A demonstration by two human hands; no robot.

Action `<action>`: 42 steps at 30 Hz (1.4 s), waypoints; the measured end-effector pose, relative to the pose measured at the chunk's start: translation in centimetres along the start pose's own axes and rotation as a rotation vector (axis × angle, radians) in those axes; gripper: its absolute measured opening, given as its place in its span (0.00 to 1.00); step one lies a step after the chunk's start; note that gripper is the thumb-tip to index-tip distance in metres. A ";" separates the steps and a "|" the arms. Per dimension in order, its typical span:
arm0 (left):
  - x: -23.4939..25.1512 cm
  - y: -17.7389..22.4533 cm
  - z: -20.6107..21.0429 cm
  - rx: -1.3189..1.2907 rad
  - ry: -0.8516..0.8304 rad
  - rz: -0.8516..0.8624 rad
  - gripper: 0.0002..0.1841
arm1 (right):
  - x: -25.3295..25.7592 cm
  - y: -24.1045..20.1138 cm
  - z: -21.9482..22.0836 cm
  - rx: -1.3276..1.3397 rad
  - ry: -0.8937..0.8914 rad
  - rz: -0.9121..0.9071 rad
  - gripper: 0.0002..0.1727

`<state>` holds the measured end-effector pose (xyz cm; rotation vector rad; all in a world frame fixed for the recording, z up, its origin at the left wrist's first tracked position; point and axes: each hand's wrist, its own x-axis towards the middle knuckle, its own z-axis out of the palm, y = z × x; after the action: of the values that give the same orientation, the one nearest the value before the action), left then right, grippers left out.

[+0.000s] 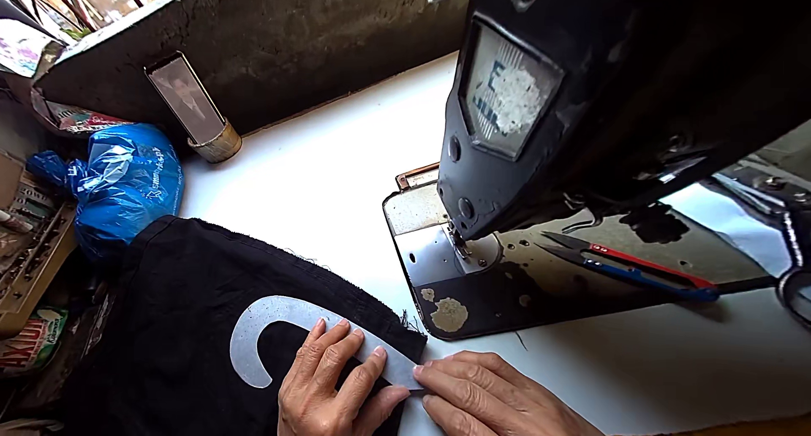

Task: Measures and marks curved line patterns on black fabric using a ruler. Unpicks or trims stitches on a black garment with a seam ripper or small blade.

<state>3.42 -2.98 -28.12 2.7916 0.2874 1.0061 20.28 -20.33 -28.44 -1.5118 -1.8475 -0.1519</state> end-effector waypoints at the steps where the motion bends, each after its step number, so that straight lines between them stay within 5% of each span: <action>1: 0.0 0.0 0.0 0.004 -0.002 0.001 0.18 | 0.0 0.0 0.0 0.001 -0.003 0.002 0.08; 37: 0.1 0.2 -0.2 0.038 0.015 -0.041 0.20 | -0.1 0.0 0.1 0.013 0.026 -0.009 0.09; 42: 0.3 0.4 -0.3 0.042 -0.012 -0.049 0.21 | 0.4 0.8 -0.2 0.263 0.058 0.108 0.09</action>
<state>3.52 -3.30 -27.64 2.8118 0.3780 0.9828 21.10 -19.90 -28.37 -1.4034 -1.6633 0.0944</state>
